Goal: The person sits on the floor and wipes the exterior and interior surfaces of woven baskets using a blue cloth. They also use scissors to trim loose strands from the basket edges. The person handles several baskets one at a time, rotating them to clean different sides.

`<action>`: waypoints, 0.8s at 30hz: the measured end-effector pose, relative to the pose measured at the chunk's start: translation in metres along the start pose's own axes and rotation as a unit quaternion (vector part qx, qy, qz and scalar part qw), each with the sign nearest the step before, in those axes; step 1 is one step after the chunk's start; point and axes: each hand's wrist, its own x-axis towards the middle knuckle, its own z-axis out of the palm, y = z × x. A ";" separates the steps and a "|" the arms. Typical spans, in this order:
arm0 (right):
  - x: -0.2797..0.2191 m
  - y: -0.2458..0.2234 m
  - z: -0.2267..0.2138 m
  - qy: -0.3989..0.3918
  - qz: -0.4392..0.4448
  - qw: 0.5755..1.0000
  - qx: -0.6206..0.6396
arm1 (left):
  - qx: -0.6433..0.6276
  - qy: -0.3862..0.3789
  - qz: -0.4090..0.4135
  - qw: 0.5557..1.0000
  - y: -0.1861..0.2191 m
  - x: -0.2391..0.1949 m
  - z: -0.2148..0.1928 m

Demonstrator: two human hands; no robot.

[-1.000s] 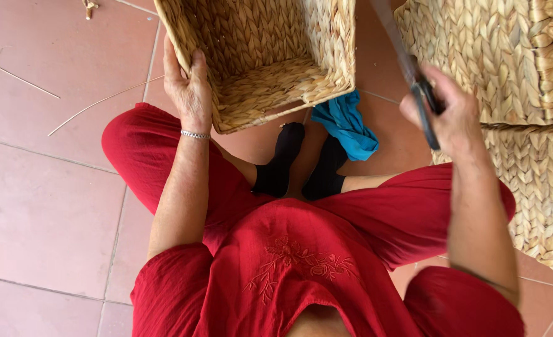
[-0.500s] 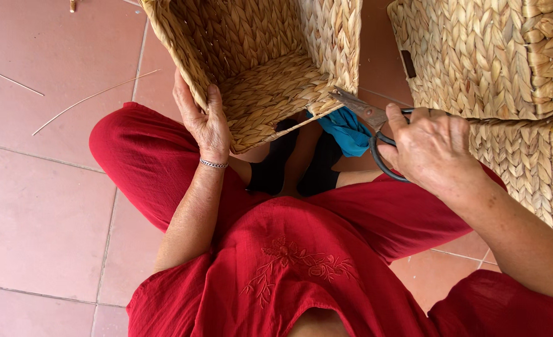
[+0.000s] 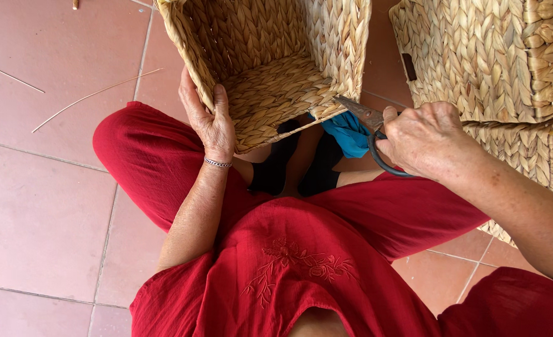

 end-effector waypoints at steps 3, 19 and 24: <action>-0.006 0.000 0.001 0.013 0.010 0.999 0.032 | -0.015 0.001 -0.003 1.000 -0.003 0.000 0.001; 0.007 0.004 0.030 0.107 0.069 0.968 0.217 | -0.018 -0.010 -0.003 1.000 -0.007 0.000 0.001; 0.022 0.000 0.040 0.230 0.028 0.927 0.294 | -0.132 -0.045 -0.031 0.990 -0.020 0.009 -0.001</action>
